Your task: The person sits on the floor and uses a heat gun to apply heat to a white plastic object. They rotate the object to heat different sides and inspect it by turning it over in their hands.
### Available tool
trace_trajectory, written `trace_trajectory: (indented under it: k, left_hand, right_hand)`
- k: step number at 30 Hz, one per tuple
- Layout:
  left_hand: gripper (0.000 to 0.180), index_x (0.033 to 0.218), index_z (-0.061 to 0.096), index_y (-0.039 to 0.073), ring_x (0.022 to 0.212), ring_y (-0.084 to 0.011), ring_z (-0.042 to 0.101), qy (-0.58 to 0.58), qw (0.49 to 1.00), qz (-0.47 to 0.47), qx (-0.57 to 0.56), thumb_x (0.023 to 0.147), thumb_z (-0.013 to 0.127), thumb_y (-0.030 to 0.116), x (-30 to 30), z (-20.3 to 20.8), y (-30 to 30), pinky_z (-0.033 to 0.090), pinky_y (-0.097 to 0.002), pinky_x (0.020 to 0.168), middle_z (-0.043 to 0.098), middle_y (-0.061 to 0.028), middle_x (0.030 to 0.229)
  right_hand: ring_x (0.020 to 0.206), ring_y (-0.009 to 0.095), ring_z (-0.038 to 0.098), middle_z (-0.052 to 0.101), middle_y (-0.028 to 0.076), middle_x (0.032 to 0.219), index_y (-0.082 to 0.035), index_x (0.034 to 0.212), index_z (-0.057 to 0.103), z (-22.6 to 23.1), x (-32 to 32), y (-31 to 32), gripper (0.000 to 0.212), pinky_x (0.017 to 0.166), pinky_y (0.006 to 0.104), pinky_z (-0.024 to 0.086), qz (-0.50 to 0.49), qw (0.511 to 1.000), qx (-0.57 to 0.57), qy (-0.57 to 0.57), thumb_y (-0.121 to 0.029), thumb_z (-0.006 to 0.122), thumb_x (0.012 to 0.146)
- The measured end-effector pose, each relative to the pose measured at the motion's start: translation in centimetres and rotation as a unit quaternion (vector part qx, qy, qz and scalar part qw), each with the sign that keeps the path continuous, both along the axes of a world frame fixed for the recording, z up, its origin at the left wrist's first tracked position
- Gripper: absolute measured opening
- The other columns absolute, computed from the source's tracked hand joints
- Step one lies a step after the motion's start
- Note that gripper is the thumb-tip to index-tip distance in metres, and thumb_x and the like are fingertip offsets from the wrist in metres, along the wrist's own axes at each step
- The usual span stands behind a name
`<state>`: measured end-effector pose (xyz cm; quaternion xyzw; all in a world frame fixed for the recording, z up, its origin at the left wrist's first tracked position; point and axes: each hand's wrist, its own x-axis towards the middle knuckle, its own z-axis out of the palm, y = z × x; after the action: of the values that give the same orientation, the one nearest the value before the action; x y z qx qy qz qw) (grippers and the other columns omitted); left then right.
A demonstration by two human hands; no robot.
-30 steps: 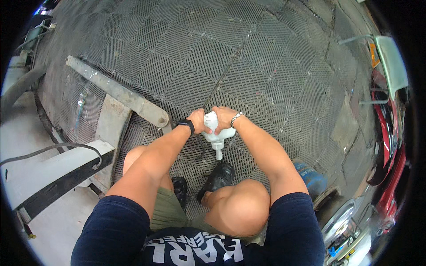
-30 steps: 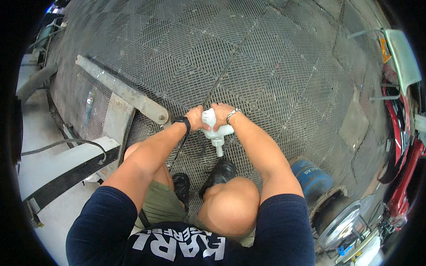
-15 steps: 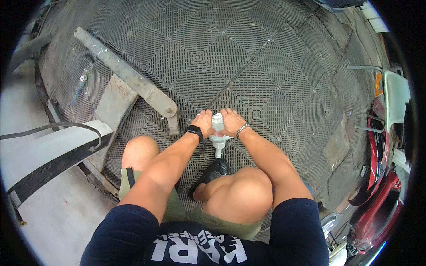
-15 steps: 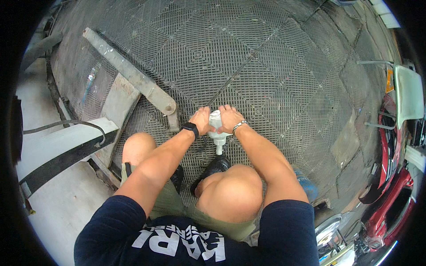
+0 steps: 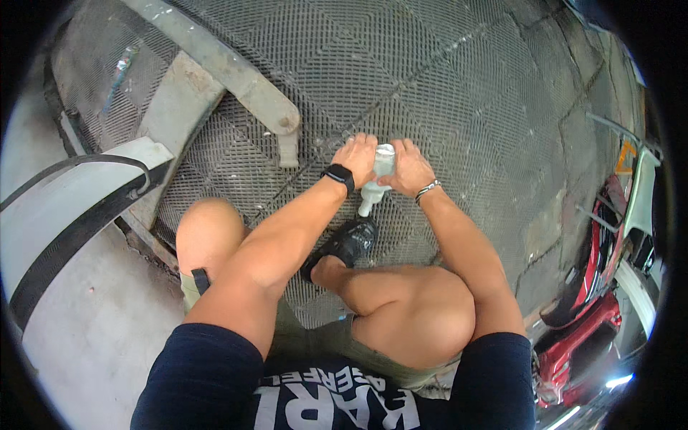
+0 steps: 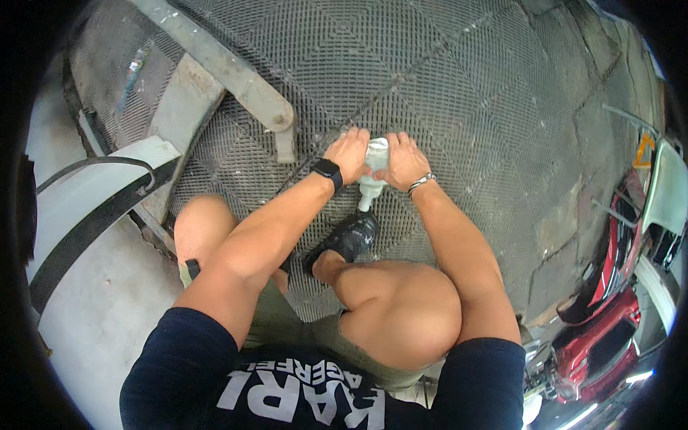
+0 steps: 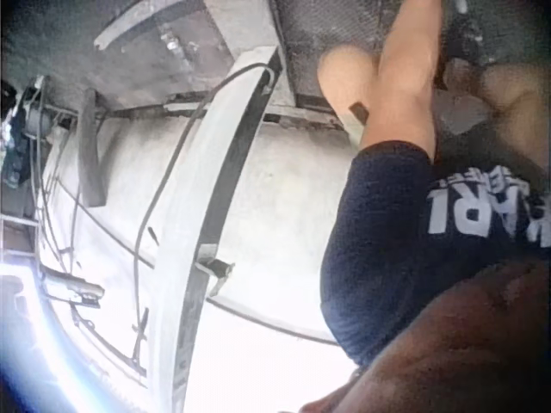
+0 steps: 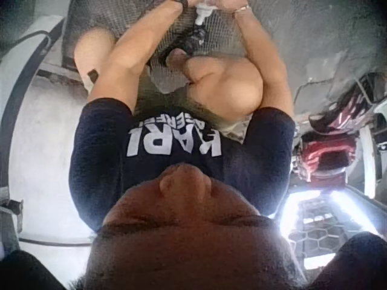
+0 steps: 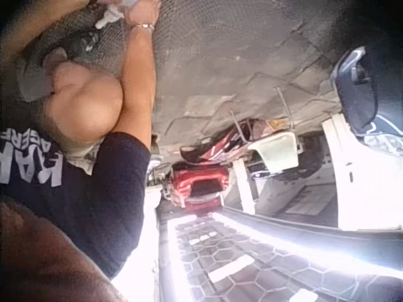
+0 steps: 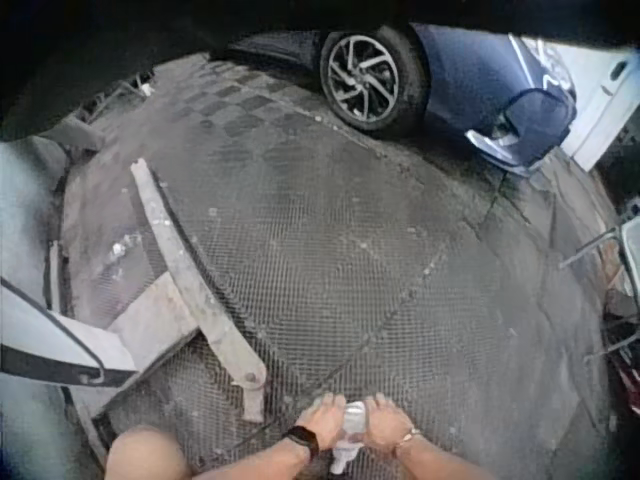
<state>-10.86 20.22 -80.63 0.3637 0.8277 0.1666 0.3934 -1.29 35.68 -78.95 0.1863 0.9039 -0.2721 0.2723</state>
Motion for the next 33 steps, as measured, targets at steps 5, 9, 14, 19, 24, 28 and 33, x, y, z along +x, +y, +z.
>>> trace_trajectory:
  k: [5,9,14,19,24,28,33]
  left_hand:
    - [0.066,0.114,0.054,-0.002,0.116,-0.0438,0.061,-0.009,0.999,-0.037,0.022,0.064,0.093,0.017,-0.2,0.7,1.5,0.052,-0.0496,0.098,0.061,-0.0247,0.119]
    - [0.07,0.111,0.058,-0.002,0.115,-0.0424,0.061,-0.031,0.996,-0.078,0.037,0.059,0.095,0.026,-2.1,-1.4,2.3,0.051,-0.0472,0.099,0.064,-0.0257,0.117]
    - [0.104,0.134,0.058,-0.006,0.12,-0.0386,0.063,-0.087,0.988,-0.122,0.024,0.056,0.091,0.055,-3.6,-4.3,5.7,0.05,-0.0421,0.104,0.066,-0.0289,0.127]
    - [0.122,0.149,0.043,-0.009,0.135,-0.0344,0.054,-0.197,0.939,-0.211,-0.188,0.06,0.091,0.06,-5.7,-5.8,10.2,0.045,-0.0412,0.112,0.052,-0.0267,0.147]
    - [0.106,0.155,0.034,-0.005,0.135,-0.0323,0.054,-0.246,0.939,-0.123,-0.208,0.073,0.091,0.031,-3.8,-5.5,11.2,0.046,-0.0465,0.109,0.05,-0.0218,0.151]
    - [0.094,0.153,0.037,-0.003,0.132,-0.0331,0.057,-0.452,0.875,-0.104,-0.14,0.077,0.089,0.021,-6.4,-4.1,13.0,0.047,-0.0497,0.109,0.056,-0.0208,0.145]
    - [0.075,0.14,0.049,-0.005,0.116,-0.0275,0.066,-0.406,0.892,-0.161,-0.121,0.079,0.087,0.016,-2.6,0.7,13.5,0.052,-0.0415,0.101,0.066,-0.0167,0.129]
  right_hand:
    - [0.123,0.042,0.055,0.056,0.021,0.127,-0.001,0.134,0.051,2.0,1.8,-0.1,0.091,0.106,0.0478,0.048,-0.04,0.999,0.019,0.008,-0.032,0.095,0.06]
    - [0.127,0.04,0.053,0.055,0.022,0.134,-0.003,0.136,0.05,-0.5,0.7,1.1,0.096,0.109,0.0467,0.046,-0.013,0.999,-0.024,-0.044,-0.035,0.096,0.058]
    - [0.128,0.042,0.053,0.054,0.024,0.134,-0.003,0.142,0.045,-2.1,3.0,3.1,0.1,0.111,0.0453,0.045,-0.011,0.998,-0.025,0.06,-0.04,0.093,0.062]
    - [0.123,0.039,0.059,0.061,0.026,0.13,0.0,0.139,0.05,-3.8,10.1,0.3,0.082,0.104,0.0435,0.048,-0.276,0.954,-0.022,0.118,-0.044,0.082,0.077]
    - [0.11,0.036,0.067,0.071,0.021,0.117,0.001,0.131,0.061,-3.7,20.6,-7.6,0.066,0.099,0.0442,0.051,-0.309,0.929,-0.168,-0.119,-0.047,0.073,0.089]
    - [0.126,0.035,0.06,0.064,0.022,0.134,-0.001,0.143,0.054,-3.4,22.9,-10.7,0.067,0.106,0.0424,0.047,-0.402,0.886,-0.232,-0.018,-0.046,0.067,0.094]
    - [0.138,0.037,0.051,0.053,0.021,0.15,-0.008,0.149,0.047,-4.3,21.3,-14.4,0.063,0.115,0.0437,0.037,-0.394,0.89,-0.229,0.02,-0.045,0.058,0.1]
